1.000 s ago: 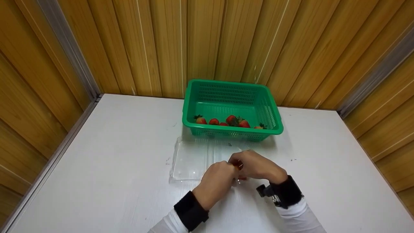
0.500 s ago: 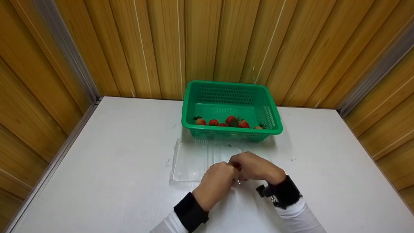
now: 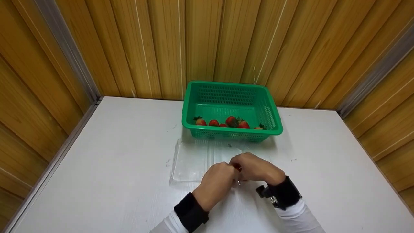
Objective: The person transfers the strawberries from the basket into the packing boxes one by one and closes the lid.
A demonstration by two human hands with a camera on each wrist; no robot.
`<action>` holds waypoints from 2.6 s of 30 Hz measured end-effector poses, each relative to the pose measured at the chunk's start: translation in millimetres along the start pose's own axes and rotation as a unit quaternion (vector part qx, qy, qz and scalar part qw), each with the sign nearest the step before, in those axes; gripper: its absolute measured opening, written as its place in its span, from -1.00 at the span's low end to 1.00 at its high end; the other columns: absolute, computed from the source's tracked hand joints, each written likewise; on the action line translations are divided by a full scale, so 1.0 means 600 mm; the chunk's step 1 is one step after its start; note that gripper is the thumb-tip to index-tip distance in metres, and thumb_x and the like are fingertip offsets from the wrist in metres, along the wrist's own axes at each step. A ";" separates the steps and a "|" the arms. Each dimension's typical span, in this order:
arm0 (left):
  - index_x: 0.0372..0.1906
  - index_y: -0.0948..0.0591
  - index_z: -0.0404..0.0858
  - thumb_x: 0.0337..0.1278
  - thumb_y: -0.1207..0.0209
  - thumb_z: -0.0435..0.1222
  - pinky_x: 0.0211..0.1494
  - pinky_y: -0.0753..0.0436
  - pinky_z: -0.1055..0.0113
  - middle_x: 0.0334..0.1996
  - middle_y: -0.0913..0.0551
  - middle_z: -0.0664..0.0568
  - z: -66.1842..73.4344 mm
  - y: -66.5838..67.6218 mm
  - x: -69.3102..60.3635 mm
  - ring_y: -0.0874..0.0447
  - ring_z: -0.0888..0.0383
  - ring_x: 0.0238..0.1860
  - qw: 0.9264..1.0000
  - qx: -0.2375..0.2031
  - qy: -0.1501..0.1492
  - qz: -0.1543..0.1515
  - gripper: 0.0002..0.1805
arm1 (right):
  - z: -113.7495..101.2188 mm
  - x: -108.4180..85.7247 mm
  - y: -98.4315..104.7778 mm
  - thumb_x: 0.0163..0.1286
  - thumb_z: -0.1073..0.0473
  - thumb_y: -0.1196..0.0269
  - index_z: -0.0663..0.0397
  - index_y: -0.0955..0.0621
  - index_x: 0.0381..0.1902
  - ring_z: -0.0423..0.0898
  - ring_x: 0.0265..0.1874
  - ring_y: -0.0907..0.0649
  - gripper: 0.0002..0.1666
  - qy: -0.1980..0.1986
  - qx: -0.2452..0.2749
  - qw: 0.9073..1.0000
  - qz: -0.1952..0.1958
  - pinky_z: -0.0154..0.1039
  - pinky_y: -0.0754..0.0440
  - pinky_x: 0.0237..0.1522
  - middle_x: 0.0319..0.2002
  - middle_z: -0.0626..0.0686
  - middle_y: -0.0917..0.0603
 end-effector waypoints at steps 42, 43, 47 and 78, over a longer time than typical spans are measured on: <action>-0.28 -0.90 -0.12 -0.09 -0.53 -0.51 -0.16 -0.64 0.48 -0.34 -0.83 0.22 0.000 -0.001 0.003 -0.75 0.30 -0.25 0.998 -0.053 0.017 -0.036 -0.74 | 0.018 -0.028 0.081 0.41 0.29 -0.41 0.23 -0.78 0.04 0.05 -0.08 -0.78 -0.73 -0.032 0.061 0.991 0.111 -0.01 -0.73 0.01 -0.07 0.08 -0.80; -0.28 -0.90 -0.12 -0.09 -0.54 -0.51 -0.16 -0.64 0.48 -0.34 -0.83 0.22 0.000 -0.001 0.003 -0.74 0.31 -0.25 0.998 -0.055 0.018 -0.037 -0.73 | 0.019 -0.030 0.086 0.42 0.29 -0.40 0.22 -0.78 0.03 0.04 -0.08 -0.78 -0.74 -0.033 0.066 0.990 0.121 -0.04 -0.73 0.01 -0.07 0.07 -0.80; -0.26 -0.90 -0.12 -0.08 -0.55 -0.50 -0.14 -0.64 0.47 -0.33 -0.83 0.22 0.002 -0.003 0.005 -0.74 0.31 -0.24 0.997 -0.058 0.020 -0.048 -0.73 | 0.024 -0.038 0.100 0.43 0.32 -0.38 0.21 -0.78 0.04 0.04 -0.05 -0.77 -0.75 -0.044 0.075 0.984 0.156 -0.15 -0.71 0.00 -0.05 0.08 -0.79; -0.28 -0.89 -0.10 -0.09 -0.56 -0.48 -0.13 -0.62 0.47 -0.34 -0.81 0.27 -0.001 0.009 0.001 -0.72 0.34 -0.24 0.996 -0.071 0.039 -0.049 -0.74 | 0.065 0.019 0.152 0.49 0.28 -0.36 0.28 -0.73 0.15 0.16 0.05 -0.75 -0.67 -0.114 0.060 0.946 0.299 0.11 -0.67 0.11 0.04 0.24 -0.78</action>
Point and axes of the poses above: each hand's wrist, its own x-axis towards the middle knuckle, its own y-axis out of the back of the hand, z = x × y, the point moved 1 cm from there along x, towards the middle knuckle
